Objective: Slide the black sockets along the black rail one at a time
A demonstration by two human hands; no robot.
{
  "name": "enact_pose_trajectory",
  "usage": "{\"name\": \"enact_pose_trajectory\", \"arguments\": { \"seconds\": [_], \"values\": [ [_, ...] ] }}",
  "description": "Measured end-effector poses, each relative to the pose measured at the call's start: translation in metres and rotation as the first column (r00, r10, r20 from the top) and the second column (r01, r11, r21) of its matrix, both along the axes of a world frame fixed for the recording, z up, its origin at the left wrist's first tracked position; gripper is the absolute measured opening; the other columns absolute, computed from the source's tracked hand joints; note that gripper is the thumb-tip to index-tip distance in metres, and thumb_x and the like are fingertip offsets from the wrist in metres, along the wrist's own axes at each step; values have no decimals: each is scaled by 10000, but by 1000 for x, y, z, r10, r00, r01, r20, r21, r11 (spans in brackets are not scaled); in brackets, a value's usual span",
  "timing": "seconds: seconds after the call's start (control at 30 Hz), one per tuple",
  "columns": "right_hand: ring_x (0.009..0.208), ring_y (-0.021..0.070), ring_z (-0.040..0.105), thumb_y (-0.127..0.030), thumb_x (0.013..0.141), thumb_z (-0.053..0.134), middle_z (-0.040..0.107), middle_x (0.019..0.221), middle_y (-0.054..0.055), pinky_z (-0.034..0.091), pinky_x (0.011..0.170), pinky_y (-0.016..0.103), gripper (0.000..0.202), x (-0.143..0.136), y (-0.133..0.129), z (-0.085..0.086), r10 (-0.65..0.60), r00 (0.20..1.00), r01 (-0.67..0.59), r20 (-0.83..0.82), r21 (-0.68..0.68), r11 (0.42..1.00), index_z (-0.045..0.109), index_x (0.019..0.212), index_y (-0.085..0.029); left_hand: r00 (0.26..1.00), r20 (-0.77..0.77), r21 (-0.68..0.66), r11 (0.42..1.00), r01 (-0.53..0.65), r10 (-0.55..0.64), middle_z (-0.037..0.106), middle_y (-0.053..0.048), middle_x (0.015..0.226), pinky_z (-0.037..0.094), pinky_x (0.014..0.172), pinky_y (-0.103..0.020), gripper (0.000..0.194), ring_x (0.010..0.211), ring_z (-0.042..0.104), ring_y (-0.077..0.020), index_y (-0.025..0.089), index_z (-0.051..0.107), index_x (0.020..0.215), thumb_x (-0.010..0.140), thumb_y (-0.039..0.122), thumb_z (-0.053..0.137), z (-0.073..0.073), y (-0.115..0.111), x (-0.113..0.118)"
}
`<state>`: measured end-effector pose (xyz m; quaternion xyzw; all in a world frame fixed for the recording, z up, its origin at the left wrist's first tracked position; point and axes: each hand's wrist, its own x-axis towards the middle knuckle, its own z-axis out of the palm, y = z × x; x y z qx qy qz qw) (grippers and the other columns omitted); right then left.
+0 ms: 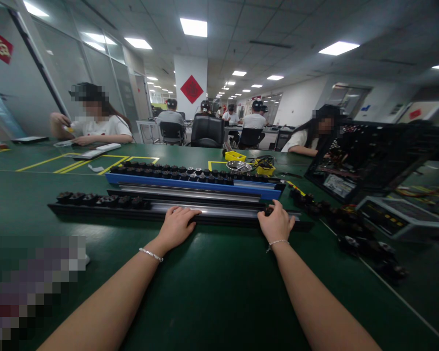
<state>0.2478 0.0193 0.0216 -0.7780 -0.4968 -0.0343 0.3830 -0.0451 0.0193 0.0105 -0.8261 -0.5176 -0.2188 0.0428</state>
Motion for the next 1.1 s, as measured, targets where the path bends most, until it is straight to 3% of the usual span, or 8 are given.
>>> {"name": "enact_pose_trajectory", "arguments": {
  "seconds": [0.57,0.9,1.1],
  "values": [
    [1126,254,479,-245,690,504,627,1103,71,109,1063,541,525,13,1,0,-56,998,56,-11,6,998,463,1210,-187,1000,12,19,1000,6,-6,664,4,987,278,986,-426,357,951,560,-196,311,550,1151,801,245,525,-3,1,-1],
    [1077,258,504,-256,686,486,640,1078,84,198,1030,493,491,25,2,-3,-68,997,67,34,36,997,494,1170,-179,999,35,29,999,15,-17,662,-4,1059,280,1004,-432,355,1013,558,-203,311,555,1147,803,232,515,-6,1,-3],
    [1033,255,523,-262,686,468,645,1046,91,240,999,447,456,33,1,-5,-49,995,45,86,54,998,525,1130,-176,995,63,69,994,-84,79,659,-14,1071,247,1036,-477,281,1057,544,-224,303,600,1065,802,248,515,-5,-2,-7]
  ]
}}
